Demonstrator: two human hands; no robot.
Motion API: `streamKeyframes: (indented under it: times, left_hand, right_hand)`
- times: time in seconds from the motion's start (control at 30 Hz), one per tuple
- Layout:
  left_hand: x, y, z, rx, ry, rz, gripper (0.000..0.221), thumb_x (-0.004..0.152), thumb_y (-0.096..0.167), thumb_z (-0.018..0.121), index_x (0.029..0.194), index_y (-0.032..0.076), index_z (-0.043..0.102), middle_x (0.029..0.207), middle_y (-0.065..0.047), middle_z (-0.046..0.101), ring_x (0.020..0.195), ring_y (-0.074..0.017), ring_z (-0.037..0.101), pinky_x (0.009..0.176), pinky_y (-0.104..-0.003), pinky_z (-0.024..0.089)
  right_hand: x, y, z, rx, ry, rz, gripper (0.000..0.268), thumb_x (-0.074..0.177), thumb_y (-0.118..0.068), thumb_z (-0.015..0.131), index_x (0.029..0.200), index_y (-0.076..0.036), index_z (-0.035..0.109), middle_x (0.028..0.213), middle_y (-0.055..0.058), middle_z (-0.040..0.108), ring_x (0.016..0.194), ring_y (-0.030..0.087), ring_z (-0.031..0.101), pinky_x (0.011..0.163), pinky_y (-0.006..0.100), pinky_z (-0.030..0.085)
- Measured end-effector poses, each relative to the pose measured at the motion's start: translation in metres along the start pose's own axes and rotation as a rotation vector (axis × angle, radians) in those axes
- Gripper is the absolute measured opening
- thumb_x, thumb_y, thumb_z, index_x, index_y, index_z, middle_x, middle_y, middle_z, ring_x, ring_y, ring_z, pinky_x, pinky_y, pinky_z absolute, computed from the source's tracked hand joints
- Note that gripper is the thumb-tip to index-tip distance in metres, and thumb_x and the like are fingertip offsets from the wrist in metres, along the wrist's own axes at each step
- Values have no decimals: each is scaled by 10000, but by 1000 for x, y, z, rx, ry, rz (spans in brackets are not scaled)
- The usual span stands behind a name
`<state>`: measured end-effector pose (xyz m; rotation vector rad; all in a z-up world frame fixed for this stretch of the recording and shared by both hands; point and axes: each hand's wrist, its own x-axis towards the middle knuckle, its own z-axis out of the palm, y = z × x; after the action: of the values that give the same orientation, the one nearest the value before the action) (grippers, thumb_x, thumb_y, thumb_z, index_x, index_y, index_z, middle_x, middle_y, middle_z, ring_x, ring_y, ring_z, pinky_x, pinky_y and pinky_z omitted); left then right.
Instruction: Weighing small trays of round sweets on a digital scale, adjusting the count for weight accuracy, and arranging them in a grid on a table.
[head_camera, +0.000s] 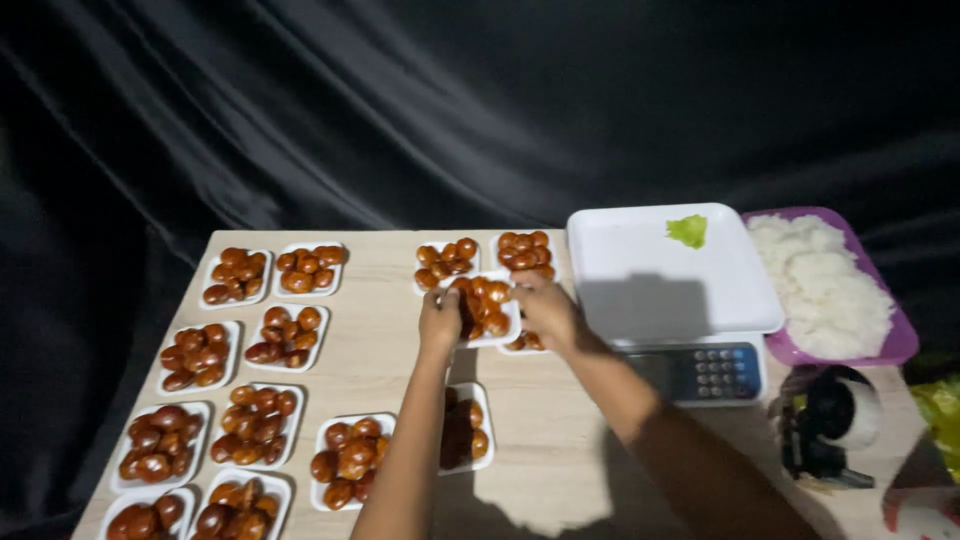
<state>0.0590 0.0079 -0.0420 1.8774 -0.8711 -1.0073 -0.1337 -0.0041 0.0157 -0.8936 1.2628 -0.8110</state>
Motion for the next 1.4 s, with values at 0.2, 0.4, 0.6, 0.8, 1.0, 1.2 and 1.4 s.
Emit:
streamKeyframes:
  times: [0.2,0.4,0.6,0.8,1.0,1.2,1.4]
  left_hand:
    - [44,-83,-35,99,12,-78,529,992,520,592,1388,169,593,1261,-185,704,1272,-360,624,1050,-472,517]
    - [44,-89,-35,95,-17,-57,472,1002,446,603,1352,129,612,1266,-194,702,1286,-383,611,1073,-488,501]
    - [36,-79,-40,67,-59,-29,479,1013,411,592,1391,117,576,1338,-208,667,1330,-396,573,1103,-507,474]
    - [6,-59,-74,159,-79,4,508,1015,375,567,1440,101,525,1353,-265,643,1329,-424,566,1116,-529,466]
    - [-71,-69,-111,304,-151,-73,581,1000,358,544,1510,94,454,1363,-286,636,1325,-432,573,1108,-545,463]
    - [-102,-107,-86,199,-165,-140,541,956,261,459,1491,185,435,1437,-127,616,1337,-342,571,1118,-402,424]
    - [-115,-128,-77,99,-9,-29,566,869,92,477,1416,202,575,1407,-78,642,1330,-298,569,1156,-365,401]
  right_hand:
    - [10,61,59,-20,40,50,460,965,-176,637,1408,-63,583,1254,187,553,1097,281,618,850,459,610]
    - [30,85,70,-47,112,29,475,930,-198,662,1394,-103,617,1198,150,576,1044,246,601,811,401,582]
    - [34,88,67,-153,112,-23,525,925,-207,660,1434,-98,600,1268,188,555,1192,300,557,954,432,510]
    - [42,122,45,-372,85,-59,496,924,-269,626,1410,-170,628,1336,190,609,1269,342,584,1019,462,498]
    - [-62,94,35,-464,20,93,381,927,-237,593,1288,-171,697,1104,171,683,1000,283,697,752,481,631]
    - [-119,76,61,-362,-94,500,354,965,-235,483,1299,-216,597,1246,52,655,1043,225,656,836,450,587]
    - [-118,104,57,-274,-98,433,441,972,-211,465,1404,-284,511,1187,57,638,933,220,666,750,448,615]
